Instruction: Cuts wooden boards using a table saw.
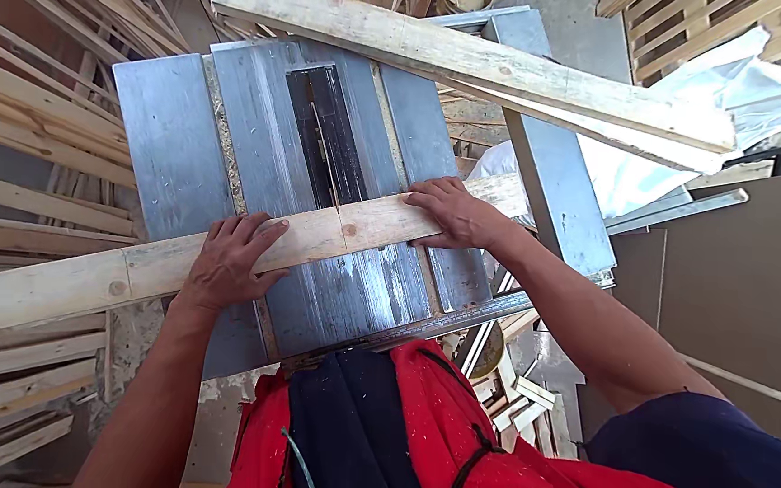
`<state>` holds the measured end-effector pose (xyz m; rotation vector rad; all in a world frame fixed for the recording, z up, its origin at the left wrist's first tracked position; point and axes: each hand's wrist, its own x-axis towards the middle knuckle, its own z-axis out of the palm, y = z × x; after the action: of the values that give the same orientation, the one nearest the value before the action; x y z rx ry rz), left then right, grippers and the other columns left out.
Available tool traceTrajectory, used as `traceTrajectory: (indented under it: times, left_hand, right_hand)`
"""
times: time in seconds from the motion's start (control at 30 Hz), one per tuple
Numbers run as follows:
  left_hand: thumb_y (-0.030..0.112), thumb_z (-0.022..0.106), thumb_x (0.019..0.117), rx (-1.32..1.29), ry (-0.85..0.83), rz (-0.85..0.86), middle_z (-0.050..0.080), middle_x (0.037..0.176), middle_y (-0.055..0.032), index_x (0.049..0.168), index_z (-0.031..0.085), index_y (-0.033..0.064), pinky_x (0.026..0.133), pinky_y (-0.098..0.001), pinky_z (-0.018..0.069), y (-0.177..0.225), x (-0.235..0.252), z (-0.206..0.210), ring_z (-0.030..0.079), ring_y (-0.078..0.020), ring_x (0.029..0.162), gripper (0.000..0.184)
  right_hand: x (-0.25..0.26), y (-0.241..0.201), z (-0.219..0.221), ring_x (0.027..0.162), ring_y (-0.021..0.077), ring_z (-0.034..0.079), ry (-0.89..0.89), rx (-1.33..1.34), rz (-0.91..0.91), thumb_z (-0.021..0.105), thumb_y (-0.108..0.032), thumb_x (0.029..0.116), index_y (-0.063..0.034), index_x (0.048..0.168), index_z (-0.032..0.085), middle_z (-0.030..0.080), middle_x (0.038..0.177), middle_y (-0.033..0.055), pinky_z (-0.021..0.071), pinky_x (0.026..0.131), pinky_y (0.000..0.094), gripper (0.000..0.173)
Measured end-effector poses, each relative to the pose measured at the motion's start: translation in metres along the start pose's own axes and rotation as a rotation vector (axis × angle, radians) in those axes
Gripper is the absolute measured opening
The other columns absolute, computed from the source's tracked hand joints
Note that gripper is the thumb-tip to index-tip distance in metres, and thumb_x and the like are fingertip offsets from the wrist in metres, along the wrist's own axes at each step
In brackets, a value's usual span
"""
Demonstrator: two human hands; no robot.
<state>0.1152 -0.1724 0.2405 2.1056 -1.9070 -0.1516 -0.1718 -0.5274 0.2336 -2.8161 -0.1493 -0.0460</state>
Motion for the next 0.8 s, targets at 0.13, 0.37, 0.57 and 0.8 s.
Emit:
traceTrajectory:
  times: [0.13, 0.37, 0.57, 0.8]
  left_hand:
    - [0.064, 0.064, 0.0862, 0.009, 0.003, -0.003, 0.058, 0.139, -0.0206, 0.145, 0.059, 0.0188, 0.101, -0.0600, 0.0437, -0.008, 0.006, -0.001, 0.059, -0.0410, 0.120, 0.074]
    - [0.066, 0.063, 0.0863, 0.010, 0.004, 0.012, 0.058, 0.139, -0.0204, 0.145, 0.059, 0.0186, 0.100, -0.0597, 0.0444, -0.018, 0.014, -0.003, 0.059, -0.0411, 0.119, 0.075]
    - [0.065, 0.063, 0.0864, 0.017, 0.008, 0.015, 0.059, 0.139, -0.0197, 0.146, 0.059, 0.0192, 0.100, -0.0590, 0.0445, -0.022, 0.019, -0.004, 0.059, -0.0402, 0.119, 0.075]
    - [0.067, 0.063, 0.0854, 0.014, 0.015, -0.004, 0.058, 0.139, -0.0205, 0.145, 0.059, 0.0196, 0.098, -0.0602, 0.0449, -0.031, 0.028, -0.005, 0.060, -0.0408, 0.117, 0.076]
  right_hand:
    - [0.009, 0.007, -0.002, 0.131, 0.0334, 0.054, 0.003, 0.002, -0.001, 0.066, -0.067, 0.0867, -0.0142, 0.143, 0.053, 0.056, 0.142, 0.0139, 0.0387, 0.111, 0.0546, 0.078]
    - [0.016, 0.013, -0.003, 0.134, 0.0328, 0.052, -0.005, 0.009, 0.010, 0.066, -0.067, 0.0865, -0.0148, 0.143, 0.052, 0.056, 0.143, 0.0133, 0.0377, 0.112, 0.0539, 0.078]
    - [0.022, 0.019, -0.005, 0.132, 0.0328, 0.053, -0.008, -0.006, -0.001, 0.065, -0.068, 0.0864, -0.0157, 0.142, 0.052, 0.056, 0.143, 0.0122, 0.0388, 0.110, 0.0544, 0.077]
    - [0.034, 0.031, -0.009, 0.132, 0.0335, 0.053, -0.005, 0.014, -0.003, 0.066, -0.069, 0.0848, -0.0150, 0.141, 0.053, 0.056, 0.142, 0.0126, 0.0392, 0.110, 0.0556, 0.079]
